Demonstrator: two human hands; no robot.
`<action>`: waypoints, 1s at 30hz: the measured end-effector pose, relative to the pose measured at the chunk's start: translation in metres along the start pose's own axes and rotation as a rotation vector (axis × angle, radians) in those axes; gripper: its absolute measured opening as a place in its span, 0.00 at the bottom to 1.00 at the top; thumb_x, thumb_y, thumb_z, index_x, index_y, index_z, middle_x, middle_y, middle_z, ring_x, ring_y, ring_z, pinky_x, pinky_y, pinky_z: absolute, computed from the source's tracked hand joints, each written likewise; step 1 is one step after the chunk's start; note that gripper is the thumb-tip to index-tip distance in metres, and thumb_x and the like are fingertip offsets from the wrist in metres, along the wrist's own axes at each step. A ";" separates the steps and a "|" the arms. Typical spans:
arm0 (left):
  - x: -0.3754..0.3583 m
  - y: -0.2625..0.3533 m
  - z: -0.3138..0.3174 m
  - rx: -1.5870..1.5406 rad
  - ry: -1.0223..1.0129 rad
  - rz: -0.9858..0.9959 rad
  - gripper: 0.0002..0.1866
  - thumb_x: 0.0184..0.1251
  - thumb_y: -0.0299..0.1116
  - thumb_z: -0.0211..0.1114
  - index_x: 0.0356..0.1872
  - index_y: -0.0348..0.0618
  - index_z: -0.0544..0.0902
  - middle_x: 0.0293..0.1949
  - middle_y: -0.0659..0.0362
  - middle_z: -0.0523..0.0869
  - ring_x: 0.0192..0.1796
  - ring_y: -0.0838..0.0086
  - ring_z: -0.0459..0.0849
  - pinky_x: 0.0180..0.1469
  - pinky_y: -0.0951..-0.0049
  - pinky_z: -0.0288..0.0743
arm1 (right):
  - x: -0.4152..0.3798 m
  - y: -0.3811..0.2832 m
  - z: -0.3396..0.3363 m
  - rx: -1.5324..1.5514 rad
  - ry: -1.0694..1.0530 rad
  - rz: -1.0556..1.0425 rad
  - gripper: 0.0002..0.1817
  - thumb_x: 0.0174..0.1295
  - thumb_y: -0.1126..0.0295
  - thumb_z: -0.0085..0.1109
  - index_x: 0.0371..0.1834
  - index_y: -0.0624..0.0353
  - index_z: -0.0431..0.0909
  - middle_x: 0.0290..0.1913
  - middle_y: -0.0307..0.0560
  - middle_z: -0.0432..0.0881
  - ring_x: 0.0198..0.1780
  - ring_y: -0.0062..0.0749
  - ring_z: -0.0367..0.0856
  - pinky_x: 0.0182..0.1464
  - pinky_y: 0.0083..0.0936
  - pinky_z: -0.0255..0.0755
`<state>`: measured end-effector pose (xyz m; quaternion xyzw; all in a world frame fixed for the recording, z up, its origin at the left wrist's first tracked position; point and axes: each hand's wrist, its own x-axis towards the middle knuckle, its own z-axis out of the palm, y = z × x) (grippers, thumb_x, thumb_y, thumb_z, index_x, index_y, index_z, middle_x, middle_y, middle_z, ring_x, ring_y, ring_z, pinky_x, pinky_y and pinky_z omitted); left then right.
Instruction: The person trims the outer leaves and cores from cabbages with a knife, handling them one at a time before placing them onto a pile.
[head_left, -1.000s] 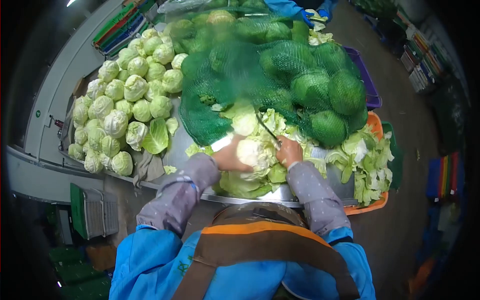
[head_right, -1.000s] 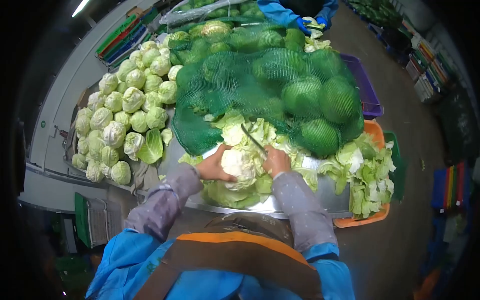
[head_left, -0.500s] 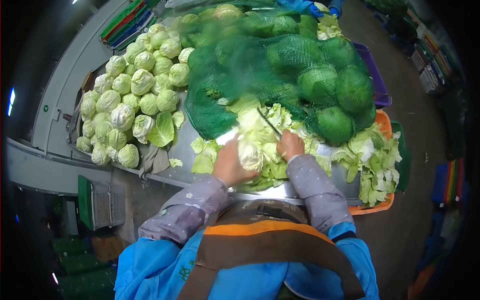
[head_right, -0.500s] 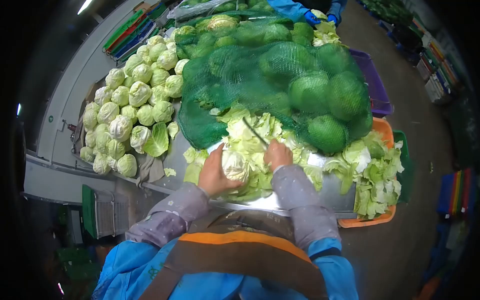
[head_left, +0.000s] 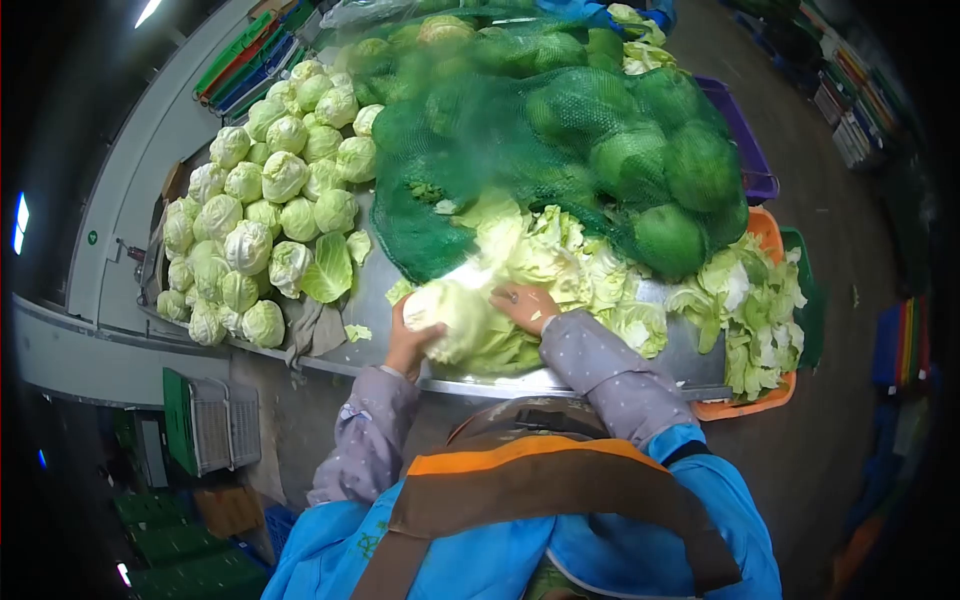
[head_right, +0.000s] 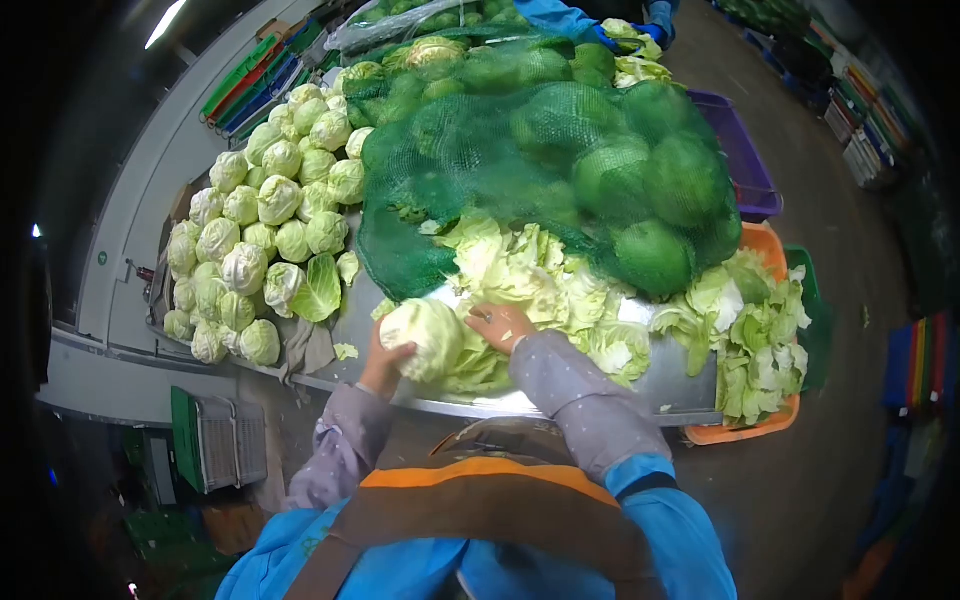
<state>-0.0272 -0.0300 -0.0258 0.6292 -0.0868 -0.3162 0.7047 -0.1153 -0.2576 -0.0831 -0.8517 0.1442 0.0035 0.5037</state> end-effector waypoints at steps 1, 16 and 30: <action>0.002 -0.008 -0.010 -0.267 0.021 -0.096 0.38 0.51 0.29 0.72 0.63 0.43 0.63 0.59 0.51 0.73 0.59 0.60 0.75 0.58 0.53 0.73 | -0.008 -0.006 0.001 -0.004 -0.008 -0.013 0.27 0.56 0.47 0.58 0.54 0.53 0.78 0.49 0.54 0.81 0.51 0.49 0.79 0.54 0.34 0.72; -0.041 0.061 0.049 -0.863 -0.156 -0.134 0.41 0.61 0.70 0.40 0.71 0.58 0.58 0.72 0.56 0.58 0.71 0.51 0.56 0.70 0.40 0.48 | -0.100 -0.095 -0.119 0.405 0.041 -0.128 0.42 0.43 0.73 0.72 0.66 0.59 0.65 0.61 0.49 0.75 0.48 0.34 0.82 0.49 0.27 0.75; -0.039 0.076 0.043 -0.224 -0.356 0.077 0.52 0.36 0.46 0.76 0.65 0.40 0.60 0.60 0.54 0.72 0.64 0.63 0.70 0.67 0.65 0.62 | -0.102 -0.168 -0.110 -0.145 0.085 -0.659 0.23 0.35 0.61 0.80 0.28 0.58 0.75 0.53 0.53 0.80 0.45 0.43 0.83 0.41 0.28 0.77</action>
